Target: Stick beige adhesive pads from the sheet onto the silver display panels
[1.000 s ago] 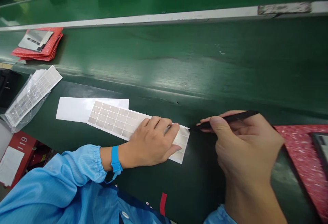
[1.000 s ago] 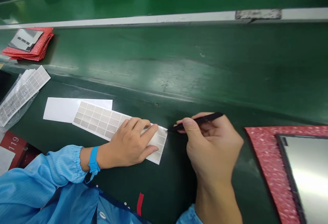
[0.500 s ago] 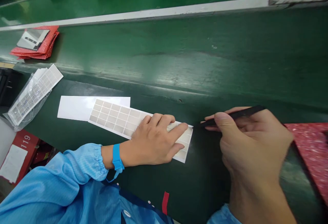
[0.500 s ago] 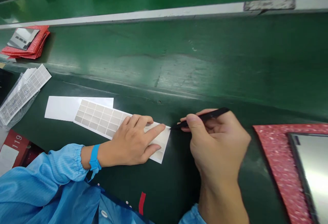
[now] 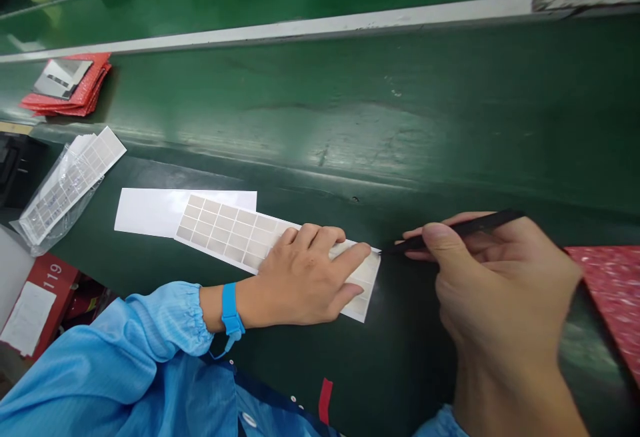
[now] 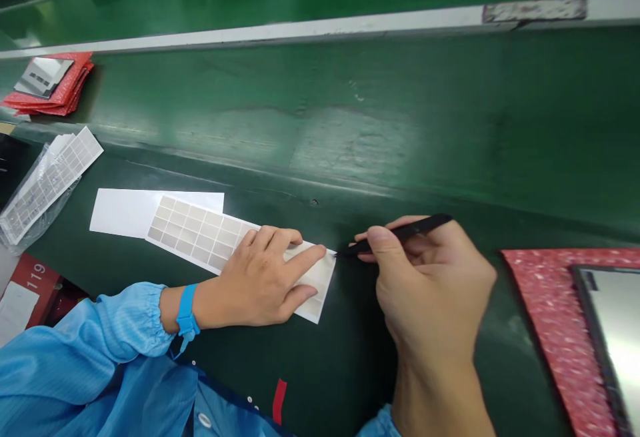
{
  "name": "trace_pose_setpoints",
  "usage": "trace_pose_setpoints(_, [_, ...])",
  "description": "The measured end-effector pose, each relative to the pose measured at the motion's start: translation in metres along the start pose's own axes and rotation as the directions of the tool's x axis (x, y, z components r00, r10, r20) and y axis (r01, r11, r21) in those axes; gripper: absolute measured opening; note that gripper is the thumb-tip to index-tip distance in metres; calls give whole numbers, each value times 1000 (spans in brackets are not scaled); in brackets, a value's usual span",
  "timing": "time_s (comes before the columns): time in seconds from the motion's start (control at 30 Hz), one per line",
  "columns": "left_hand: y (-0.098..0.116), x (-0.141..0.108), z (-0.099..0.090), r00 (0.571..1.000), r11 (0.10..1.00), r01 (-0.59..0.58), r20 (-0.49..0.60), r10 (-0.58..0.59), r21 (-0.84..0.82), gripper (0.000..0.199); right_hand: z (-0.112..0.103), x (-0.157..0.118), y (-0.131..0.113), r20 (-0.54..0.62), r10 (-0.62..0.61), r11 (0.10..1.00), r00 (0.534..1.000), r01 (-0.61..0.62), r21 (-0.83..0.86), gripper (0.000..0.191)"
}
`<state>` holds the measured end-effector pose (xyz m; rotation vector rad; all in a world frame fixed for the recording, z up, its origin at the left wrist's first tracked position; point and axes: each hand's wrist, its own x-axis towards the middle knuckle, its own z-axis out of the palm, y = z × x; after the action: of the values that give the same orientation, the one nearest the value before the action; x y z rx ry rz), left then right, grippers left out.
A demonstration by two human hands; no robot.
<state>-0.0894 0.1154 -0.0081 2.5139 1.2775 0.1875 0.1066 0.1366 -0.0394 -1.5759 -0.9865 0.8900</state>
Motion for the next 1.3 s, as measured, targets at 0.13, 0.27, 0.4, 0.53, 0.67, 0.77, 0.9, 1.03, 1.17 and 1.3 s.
trace_pose_setpoints(0.13, [0, 0, -2, 1000, 1000, 6, 16, -6, -7, 45, -1, 1, 1, -5, 21, 999, 1000, -20, 33, 49])
trace_pose_setpoints(0.27, [0, 0, -2, 999, 1000, 9, 32, -8, -11, 46, -1, 0, -1, -19, 39, 997, 999, -38, 61, 50])
trace_pose_setpoints(0.4, [0, 0, -2, 999, 1000, 9, 32, -8, -17, 46, 0, 0, -5, -44, 80, 992, 996, -75, 104, 52])
trace_pose_setpoints(0.53, [0, 0, -2, 999, 1000, 5, 34, -4, -21, 45, 1, 0, -6, -75, 80, 991, 994, -71, 116, 50])
trace_pose_setpoints(0.67, [0, 0, -2, 999, 1000, 8, 31, -7, -25, 44, 2, -1, -2, -69, 21, 999, 997, -19, 35, 47])
trace_pose_setpoints(0.77, [0, 1, -3, 999, 1000, 15, 38, -14, -26, 44, 3, -1, 0, -46, 24, 1000, 999, -24, 4, 47])
trace_pose_setpoints(0.9, [0, 2, -4, 999, 1000, 17, 38, -16, -25, 44, 3, -1, -1, -45, 52, 998, 998, -51, 19, 49])
trace_pose_setpoints(1.03, [1, 1, -4, 999, 1000, 20, 45, -19, -21, 45, 3, 0, -5, -51, 100, 993, 994, -97, 66, 53])
trace_pose_setpoints(1.17, [1, 1, -3, 999, 1000, 16, 46, -15, -24, 45, 4, 0, -7, -69, 92, 991, 993, -84, 101, 52])
trace_pose_setpoints(1.3, [0, 1, -4, 999, 999, 19, 40, -17, -37, 44, 3, -1, -3, -53, 14, 999, 998, -12, 29, 47])
